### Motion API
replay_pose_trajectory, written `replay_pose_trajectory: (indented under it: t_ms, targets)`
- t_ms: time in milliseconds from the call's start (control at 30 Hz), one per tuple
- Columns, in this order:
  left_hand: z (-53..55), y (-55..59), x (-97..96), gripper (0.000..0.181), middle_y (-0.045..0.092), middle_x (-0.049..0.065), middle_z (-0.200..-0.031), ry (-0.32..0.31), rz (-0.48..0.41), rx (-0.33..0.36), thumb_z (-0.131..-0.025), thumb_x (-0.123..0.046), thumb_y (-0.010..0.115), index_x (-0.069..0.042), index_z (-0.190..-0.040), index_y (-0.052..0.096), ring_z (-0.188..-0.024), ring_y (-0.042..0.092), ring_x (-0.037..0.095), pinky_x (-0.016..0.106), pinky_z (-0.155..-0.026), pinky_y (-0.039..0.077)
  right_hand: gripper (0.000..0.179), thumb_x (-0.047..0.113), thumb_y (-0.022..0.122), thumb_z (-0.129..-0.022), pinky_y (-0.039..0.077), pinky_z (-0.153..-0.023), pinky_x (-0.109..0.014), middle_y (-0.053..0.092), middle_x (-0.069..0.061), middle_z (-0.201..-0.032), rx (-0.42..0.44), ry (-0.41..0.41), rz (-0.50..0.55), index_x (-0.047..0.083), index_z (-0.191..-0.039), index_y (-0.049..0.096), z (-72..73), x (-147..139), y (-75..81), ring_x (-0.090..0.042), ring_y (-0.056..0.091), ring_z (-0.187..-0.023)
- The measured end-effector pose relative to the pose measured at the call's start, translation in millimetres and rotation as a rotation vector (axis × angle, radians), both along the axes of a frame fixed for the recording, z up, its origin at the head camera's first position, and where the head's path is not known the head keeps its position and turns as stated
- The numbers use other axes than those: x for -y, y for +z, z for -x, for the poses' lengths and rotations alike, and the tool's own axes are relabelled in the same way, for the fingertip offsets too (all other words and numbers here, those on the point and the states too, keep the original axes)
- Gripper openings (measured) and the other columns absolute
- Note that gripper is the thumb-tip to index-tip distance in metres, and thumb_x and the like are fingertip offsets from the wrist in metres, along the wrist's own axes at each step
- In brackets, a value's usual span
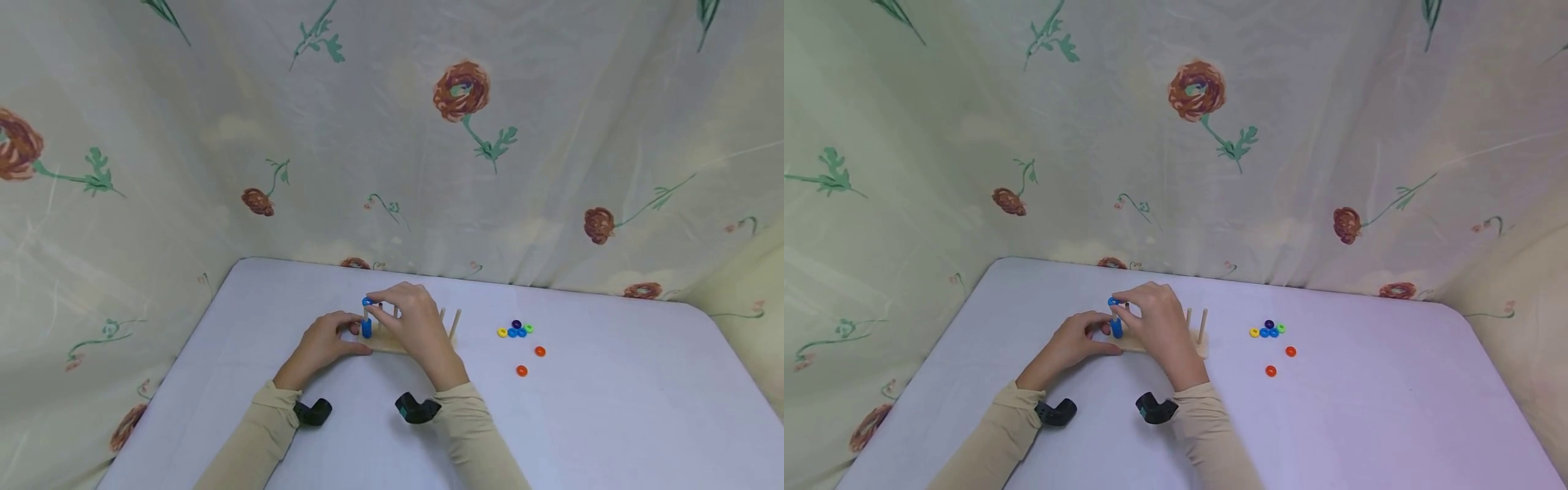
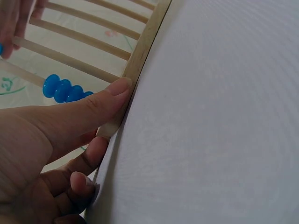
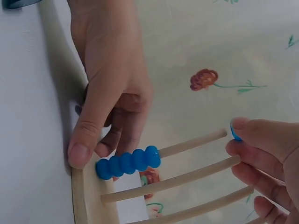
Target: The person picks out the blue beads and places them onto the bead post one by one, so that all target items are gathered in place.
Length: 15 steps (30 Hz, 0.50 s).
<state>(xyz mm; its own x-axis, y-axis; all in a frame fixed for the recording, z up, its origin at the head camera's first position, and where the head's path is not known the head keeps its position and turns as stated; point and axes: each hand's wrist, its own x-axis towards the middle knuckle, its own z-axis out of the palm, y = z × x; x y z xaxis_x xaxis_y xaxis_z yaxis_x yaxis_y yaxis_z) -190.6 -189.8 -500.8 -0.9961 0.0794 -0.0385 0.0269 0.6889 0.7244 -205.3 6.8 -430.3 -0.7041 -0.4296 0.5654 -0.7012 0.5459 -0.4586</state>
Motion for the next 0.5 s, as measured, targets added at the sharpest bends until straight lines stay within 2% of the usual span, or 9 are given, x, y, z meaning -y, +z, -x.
replay_pose_trajectory:
  t_ms: [100, 500]
  targets:
    - [0.0, 0.5, -0.2, 0.054, 0.065, -0.003, -0.093, -0.001, 0.006, 0.005, -0.074, -0.033, 0.094, -0.014, -0.121, 0.075, -0.081, 0.049, 0.015, 0.03, -0.071, 0.038, 0.019, 0.024, 0.08, -0.092, 0.055, -0.094, -0.04, 0.081, -0.001, -0.099, -0.004, -0.006, -0.006, 0.013, -0.107, 0.082, 0.4, 1.4, -2.6, -0.018, 0.074, -0.097]
    - [-0.1, 0.1, 0.2, 0.053, 0.065, -0.002, -0.093, -0.003, 0.007, 0.002, -0.075, -0.032, 0.093, -0.013, -0.121, 0.075, -0.082, 0.049, 0.015, 0.031, -0.072, 0.037, 0.019, 0.024, 0.079, -0.092, 0.055, -0.094, -0.04, 0.081, -0.001, -0.1, 0.008, -0.012, -0.021, 0.014, -0.108, 0.082, 1.8, 2.9, -5.4, -0.019, 0.073, -0.098]
